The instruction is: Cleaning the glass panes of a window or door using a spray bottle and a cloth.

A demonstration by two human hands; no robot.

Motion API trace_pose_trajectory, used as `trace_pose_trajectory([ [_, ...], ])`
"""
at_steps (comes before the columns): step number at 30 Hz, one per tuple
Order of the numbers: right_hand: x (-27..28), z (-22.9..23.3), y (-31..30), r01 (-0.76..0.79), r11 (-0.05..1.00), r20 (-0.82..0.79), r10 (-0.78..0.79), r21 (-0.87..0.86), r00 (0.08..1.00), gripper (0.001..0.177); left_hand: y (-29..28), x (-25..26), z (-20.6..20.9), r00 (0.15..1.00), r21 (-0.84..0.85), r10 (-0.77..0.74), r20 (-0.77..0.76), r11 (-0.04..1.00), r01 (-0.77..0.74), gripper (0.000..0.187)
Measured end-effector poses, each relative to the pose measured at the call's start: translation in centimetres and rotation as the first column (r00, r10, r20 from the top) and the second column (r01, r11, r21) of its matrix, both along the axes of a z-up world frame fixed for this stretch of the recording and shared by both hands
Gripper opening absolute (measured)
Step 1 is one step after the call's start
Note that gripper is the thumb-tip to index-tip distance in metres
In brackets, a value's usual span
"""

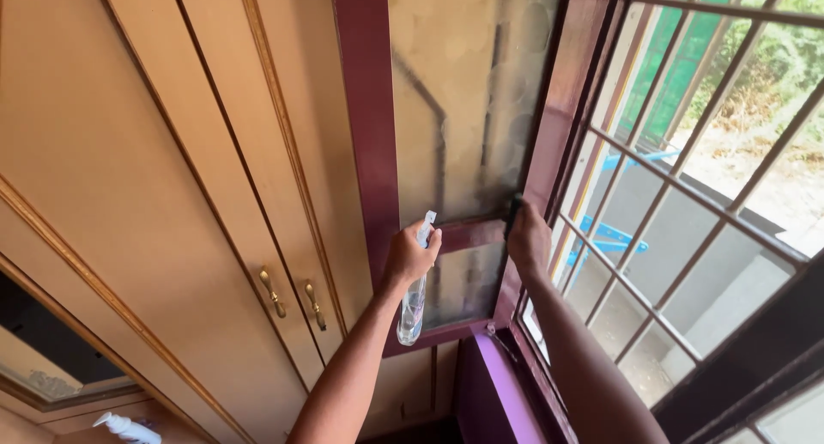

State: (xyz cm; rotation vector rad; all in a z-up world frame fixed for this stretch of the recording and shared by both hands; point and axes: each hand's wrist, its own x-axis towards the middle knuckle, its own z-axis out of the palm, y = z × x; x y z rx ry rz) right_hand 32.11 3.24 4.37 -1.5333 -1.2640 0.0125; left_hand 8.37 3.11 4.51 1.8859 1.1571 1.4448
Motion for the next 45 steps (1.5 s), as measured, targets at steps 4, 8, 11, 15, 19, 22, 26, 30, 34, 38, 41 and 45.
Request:
trace_pose_trajectory([
  [4, -3.0, 2.8, 3.1, 0.079, 0.960, -0.239, -0.013, 0.270, 0.971, 0.026, 0.0, -0.4, 2.2, 1.000, 0.008, 0.019, 0.014, 1.000, -0.019, 0.022],
  [8, -10.1, 6.2, 1.7, -0.127, 0.933, -0.030, 0.145, 0.337, 0.989, 0.048, -0.9, -1.7, 4.3, 0.997, 0.052, 0.075, 0.013, 0.996, -0.075, 0.021],
  [11, -12.4, 3.9, 1.2, -0.362, 0.864, 0.440, 0.189, 0.351, 0.878, 0.058, -0.5, -2.9, 4.4, 0.995, 0.073, 0.066, 0.073, 0.995, -0.071, 0.020],
  [15, -10.8, -1.3, -0.1, -0.445, 0.880, 0.559, 0.288, 0.166, 0.777, 0.067, 0.2, -4.4, 4.1, 0.994, 0.121, 0.060, 0.090, 0.990, -0.070, 0.021],
  [19, -6.7, -1.2, 5.0, -0.207, 0.934, 0.364, 0.091, 0.292, 0.927, 0.072, -0.4, -5.3, 5.9, 0.993, 0.078, 0.088, 0.078, 0.993, -0.094, 0.020],
  [22, -7.4, 7.9, 4.7, -0.217, 0.885, 0.269, 0.110, 0.411, 0.957, 0.062, -0.1, -5.6, 7.1, 0.994, 0.182, 0.085, 0.073, 0.978, -0.097, 0.020],
  [26, -10.5, 15.7, 5.2, -0.269, 0.818, 0.437, 0.024, 0.508, 0.899, 0.064, -0.3, -5.6, 9.1, 0.993, 0.153, 0.077, 0.095, 0.984, -0.091, 0.021],
  [30, -13.3, 13.2, 3.5, -0.476, 0.789, 0.673, 0.111, 0.388, 0.732, 0.067, -0.2, -5.6, 9.1, 0.991, 0.134, 0.063, 0.117, 0.988, -0.079, 0.021],
  [34, -11.6, 6.1, 2.7, -0.496, 0.821, 0.725, 0.157, 0.282, 0.671, 0.065, -0.2, -6.3, 8.0, 0.991, 0.162, 0.083, 0.101, 0.982, -0.099, 0.021],
  [38, -11.7, 7.0, 3.2, -0.342, 0.878, 0.533, 0.123, 0.334, 0.837, 0.068, -0.8, -7.4, 7.5, 0.989, 0.107, 0.107, 0.100, 0.987, -0.118, 0.021],
  [41, -14.2, 12.8, 3.1, -0.330, 0.821, 0.347, 0.174, 0.465, 0.921, 0.066, -1.3, -8.2, 7.1, 0.987, 0.105, 0.104, 0.124, 0.987, -0.118, 0.023],
  [45, -18.0, 19.2, 2.0, -0.457, 0.712, 0.464, 0.205, 0.533, 0.862, 0.064, -2.5, -9.6, 7.4, 0.986, 0.096, 0.131, 0.105, 0.985, -0.142, 0.021],
])
